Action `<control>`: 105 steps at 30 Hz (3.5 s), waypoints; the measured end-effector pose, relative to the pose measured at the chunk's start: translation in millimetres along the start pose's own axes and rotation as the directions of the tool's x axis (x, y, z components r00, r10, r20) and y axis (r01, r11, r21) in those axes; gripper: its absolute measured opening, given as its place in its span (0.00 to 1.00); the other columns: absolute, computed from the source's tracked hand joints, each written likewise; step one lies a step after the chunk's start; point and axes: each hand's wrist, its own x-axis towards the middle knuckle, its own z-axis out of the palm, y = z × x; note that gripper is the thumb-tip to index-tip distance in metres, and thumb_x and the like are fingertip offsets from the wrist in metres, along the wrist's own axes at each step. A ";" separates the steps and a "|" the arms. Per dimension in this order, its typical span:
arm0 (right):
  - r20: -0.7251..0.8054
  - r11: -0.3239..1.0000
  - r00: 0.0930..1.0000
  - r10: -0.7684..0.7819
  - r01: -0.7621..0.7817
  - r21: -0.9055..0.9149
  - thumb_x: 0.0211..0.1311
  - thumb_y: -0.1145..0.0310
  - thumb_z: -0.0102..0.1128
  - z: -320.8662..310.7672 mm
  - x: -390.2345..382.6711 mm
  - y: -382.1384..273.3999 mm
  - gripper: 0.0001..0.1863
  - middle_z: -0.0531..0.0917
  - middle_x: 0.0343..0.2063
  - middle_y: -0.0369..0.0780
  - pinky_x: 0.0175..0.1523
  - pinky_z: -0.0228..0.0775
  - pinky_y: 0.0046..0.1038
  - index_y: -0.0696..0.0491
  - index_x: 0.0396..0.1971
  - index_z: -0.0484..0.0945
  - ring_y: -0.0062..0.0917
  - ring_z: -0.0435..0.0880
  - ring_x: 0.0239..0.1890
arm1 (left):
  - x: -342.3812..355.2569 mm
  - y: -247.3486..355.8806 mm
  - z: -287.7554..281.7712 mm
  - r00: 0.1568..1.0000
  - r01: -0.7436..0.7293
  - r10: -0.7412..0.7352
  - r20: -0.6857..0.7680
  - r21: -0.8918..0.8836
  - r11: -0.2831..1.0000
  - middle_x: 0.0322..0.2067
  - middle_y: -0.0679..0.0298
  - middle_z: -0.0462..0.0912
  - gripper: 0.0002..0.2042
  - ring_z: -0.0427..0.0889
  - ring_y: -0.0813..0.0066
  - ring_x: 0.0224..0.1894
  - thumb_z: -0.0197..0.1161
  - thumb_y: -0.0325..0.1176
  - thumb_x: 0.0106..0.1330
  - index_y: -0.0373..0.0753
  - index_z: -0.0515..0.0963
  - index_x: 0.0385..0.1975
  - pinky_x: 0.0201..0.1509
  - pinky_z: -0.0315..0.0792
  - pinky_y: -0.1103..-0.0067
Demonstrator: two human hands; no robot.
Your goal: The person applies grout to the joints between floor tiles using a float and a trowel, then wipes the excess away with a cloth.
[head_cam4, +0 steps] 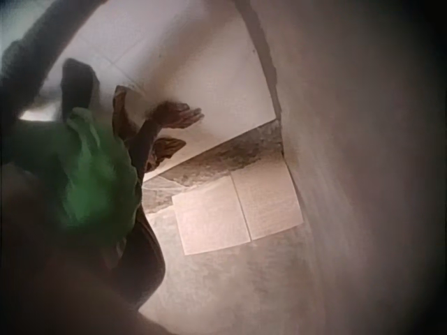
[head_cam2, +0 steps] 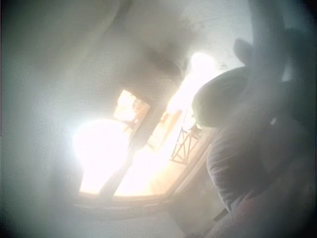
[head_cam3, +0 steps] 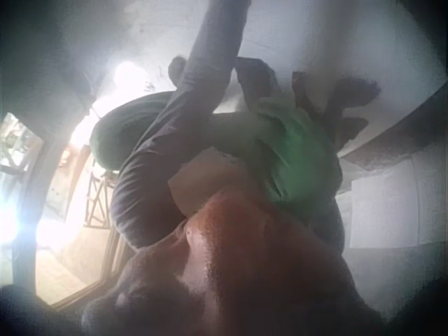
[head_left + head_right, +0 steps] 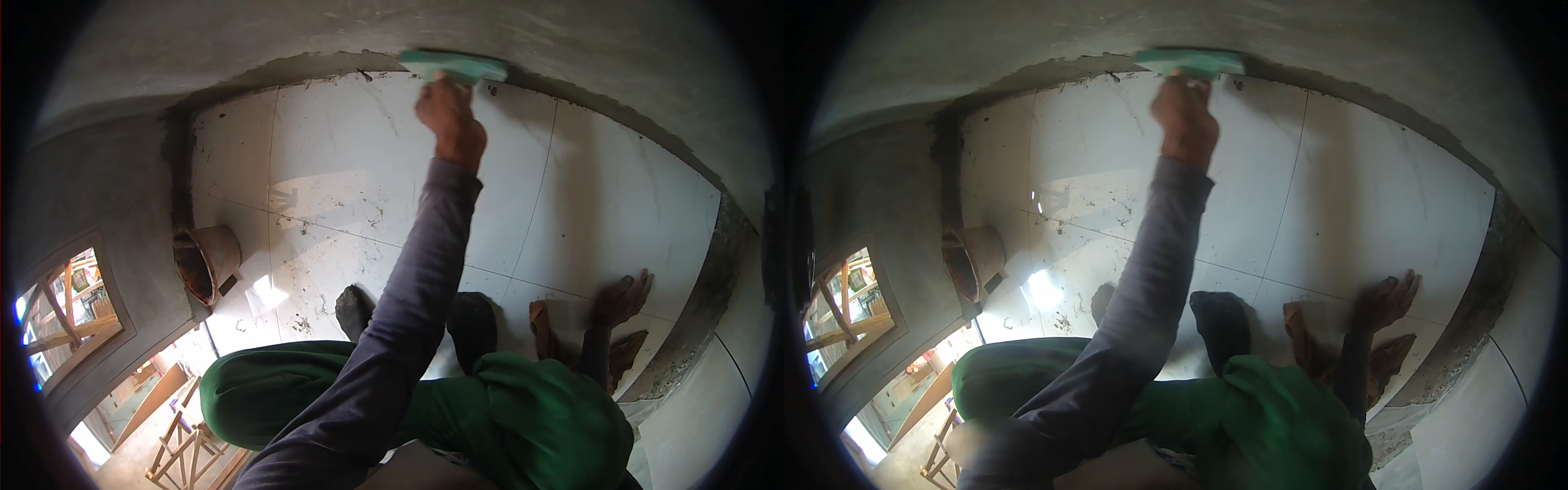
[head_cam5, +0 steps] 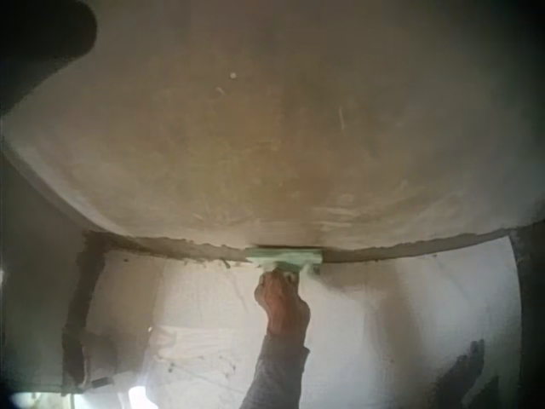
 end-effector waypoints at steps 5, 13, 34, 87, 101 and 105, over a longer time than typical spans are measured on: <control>-0.056 0.993 0.996 -0.070 0.075 0.087 0.82 0.58 0.43 -0.2 2.4 -14.1 0.27 0.78 0.68 0.55 0.77 0.64 0.49 0.61 0.67 0.78 0.49 0.73 0.73 | -15.4 138.6 -7.4 0.952 -0.279 0.258 0.167 0.121 0.952 0.35 0.67 0.78 0.04 0.78 0.77 0.42 0.59 0.30 0.78 0.41 0.74 0.38 0.50 0.73 0.75; -0.069 0.991 0.991 -0.119 0.122 0.046 0.81 0.58 0.45 10.5 -3.7 3.1 0.28 0.77 0.68 0.55 0.77 0.65 0.47 0.63 0.67 0.77 0.49 0.74 0.73 | 48.0 204.1 -157.7 0.994 -0.078 0.081 0.070 -0.045 0.996 0.60 0.56 0.76 0.14 0.76 0.62 0.62 0.48 0.31 0.82 0.34 0.75 0.59 0.72 0.73 0.61; 0.019 0.942 0.962 -0.272 0.271 -0.198 0.82 0.62 0.48 19.8 -3.3 26.3 0.22 0.80 0.67 0.51 0.75 0.66 0.50 0.63 0.60 0.79 0.48 0.73 0.74 | 190.6 182.3 -165.6 0.904 -0.401 0.283 0.321 0.405 0.821 0.42 0.61 0.83 0.09 0.84 0.67 0.40 0.65 0.30 0.71 0.33 0.81 0.45 0.41 0.80 0.71; -0.061 0.932 0.934 -0.351 0.355 0.069 0.77 0.59 0.53 82.3 -0.2 66.6 0.22 0.85 0.59 0.45 0.67 0.76 0.47 0.51 0.63 0.82 0.45 0.84 0.61 | -67.2 167.1 -193.4 0.982 0.156 -0.163 0.096 0.070 0.985 0.42 0.66 0.78 0.15 0.82 0.74 0.41 0.58 0.34 0.75 0.41 0.74 0.59 0.47 0.79 0.71; -0.105 0.954 0.949 -0.298 0.291 -0.077 0.82 0.59 0.46 52.8 -0.1 49.7 0.24 0.80 0.67 0.49 0.72 0.69 0.50 0.52 0.69 0.78 0.48 0.79 0.68 | -2.7 215.7 -206.3 0.960 -0.023 -0.007 0.280 0.104 0.994 0.66 0.63 0.77 0.21 0.77 0.65 0.65 0.54 0.31 0.80 0.45 0.68 0.71 0.70 0.70 0.58; -0.011 0.986 0.995 -0.099 0.096 -0.137 0.80 0.58 0.43 29.5 2.4 36.9 0.27 0.79 0.68 0.51 0.74 0.69 0.50 0.53 0.69 0.77 0.49 0.78 0.69 | 49.3 230.8 -170.6 0.899 -0.342 0.208 0.386 0.319 0.884 0.68 0.60 0.73 0.27 0.73 0.62 0.70 0.57 0.26 0.78 0.43 0.64 0.76 0.78 0.65 0.56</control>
